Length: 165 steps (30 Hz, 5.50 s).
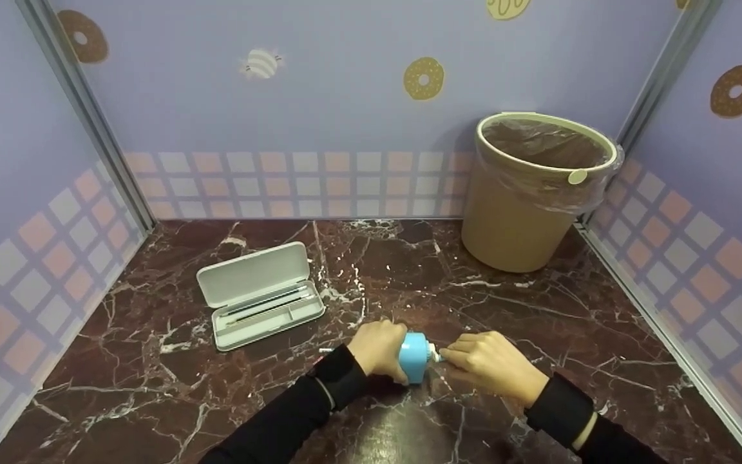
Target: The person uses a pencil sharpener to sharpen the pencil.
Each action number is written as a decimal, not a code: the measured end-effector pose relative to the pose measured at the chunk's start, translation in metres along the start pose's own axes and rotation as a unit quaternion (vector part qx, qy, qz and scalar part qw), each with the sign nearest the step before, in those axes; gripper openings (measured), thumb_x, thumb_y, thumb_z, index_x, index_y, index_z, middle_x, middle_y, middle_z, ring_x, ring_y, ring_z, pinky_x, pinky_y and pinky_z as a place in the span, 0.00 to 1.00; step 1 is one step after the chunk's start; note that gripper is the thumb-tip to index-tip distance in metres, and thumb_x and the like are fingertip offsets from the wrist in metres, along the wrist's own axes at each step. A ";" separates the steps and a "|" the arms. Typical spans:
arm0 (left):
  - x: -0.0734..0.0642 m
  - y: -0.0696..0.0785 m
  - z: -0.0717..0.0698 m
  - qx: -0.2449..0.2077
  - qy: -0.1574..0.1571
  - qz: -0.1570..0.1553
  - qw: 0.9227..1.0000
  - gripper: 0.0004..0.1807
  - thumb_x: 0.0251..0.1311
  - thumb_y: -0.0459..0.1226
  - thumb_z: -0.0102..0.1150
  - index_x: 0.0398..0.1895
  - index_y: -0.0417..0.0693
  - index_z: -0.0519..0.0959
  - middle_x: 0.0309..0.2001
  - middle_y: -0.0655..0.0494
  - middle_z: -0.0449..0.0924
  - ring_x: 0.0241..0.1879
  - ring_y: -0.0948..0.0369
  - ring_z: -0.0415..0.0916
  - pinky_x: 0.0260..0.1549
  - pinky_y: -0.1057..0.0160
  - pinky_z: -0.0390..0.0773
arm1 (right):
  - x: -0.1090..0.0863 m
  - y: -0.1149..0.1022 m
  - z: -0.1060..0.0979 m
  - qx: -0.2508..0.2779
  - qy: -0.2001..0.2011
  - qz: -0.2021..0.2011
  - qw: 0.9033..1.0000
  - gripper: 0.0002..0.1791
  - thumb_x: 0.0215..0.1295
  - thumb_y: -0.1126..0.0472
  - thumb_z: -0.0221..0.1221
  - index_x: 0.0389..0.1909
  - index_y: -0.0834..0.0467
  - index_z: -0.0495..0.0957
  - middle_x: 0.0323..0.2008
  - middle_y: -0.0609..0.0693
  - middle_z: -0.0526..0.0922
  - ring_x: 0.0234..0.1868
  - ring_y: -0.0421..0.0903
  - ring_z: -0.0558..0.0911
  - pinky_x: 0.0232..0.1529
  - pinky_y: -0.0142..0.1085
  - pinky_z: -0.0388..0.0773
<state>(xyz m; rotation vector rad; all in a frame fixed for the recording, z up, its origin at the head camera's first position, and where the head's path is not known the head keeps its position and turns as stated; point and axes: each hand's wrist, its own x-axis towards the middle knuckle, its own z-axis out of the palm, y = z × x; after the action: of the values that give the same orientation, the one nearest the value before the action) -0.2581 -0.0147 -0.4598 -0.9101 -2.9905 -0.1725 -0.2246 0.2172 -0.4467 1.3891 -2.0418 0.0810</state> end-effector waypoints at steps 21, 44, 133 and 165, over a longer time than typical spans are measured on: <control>0.002 -0.002 0.003 0.003 0.004 0.017 1.000 0.34 0.29 0.54 0.84 0.39 0.47 0.81 0.33 0.54 0.87 0.31 0.57 0.83 0.31 0.59 0.84 | -0.003 0.005 0.003 0.016 0.005 0.093 0.995 0.18 0.47 0.67 0.74 0.44 0.57 0.89 0.37 0.49 0.92 0.34 0.42 0.90 0.35 0.32 0.85; 0.001 -0.002 0.005 -0.008 0.016 0.029 0.999 0.35 0.29 0.55 0.85 0.39 0.46 0.80 0.32 0.54 0.86 0.30 0.58 0.83 0.30 0.59 0.83 | 0.011 0.010 0.017 -0.104 -0.029 0.086 0.990 0.16 0.47 0.64 0.71 0.41 0.59 0.89 0.32 0.47 0.89 0.30 0.42 0.86 0.32 0.34 0.83; -0.002 0.003 0.007 -0.032 0.032 -0.028 0.999 0.32 0.28 0.55 0.85 0.35 0.46 0.82 0.31 0.55 0.84 0.30 0.59 0.80 0.27 0.60 0.79 | -0.021 -0.023 0.035 0.029 -0.108 0.080 0.991 0.13 0.53 0.62 0.73 0.22 0.50 0.76 0.21 0.40 0.81 0.21 0.37 0.78 0.21 0.31 0.72; 0.002 0.001 0.001 -0.019 0.001 0.002 1.000 0.33 0.28 0.54 0.85 0.36 0.46 0.82 0.32 0.53 0.86 0.31 0.56 0.82 0.30 0.57 0.83 | 0.001 -0.007 -0.009 0.001 -0.055 0.044 0.997 0.12 0.50 0.60 0.75 0.37 0.56 0.88 0.31 0.44 0.90 0.30 0.39 0.86 0.31 0.30 0.83</control>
<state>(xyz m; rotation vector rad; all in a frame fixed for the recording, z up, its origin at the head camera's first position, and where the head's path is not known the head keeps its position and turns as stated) -0.2589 -0.0130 -0.4605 -0.9177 -2.9938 -0.2293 -0.2149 0.2174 -0.4412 1.3298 -2.1951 0.0449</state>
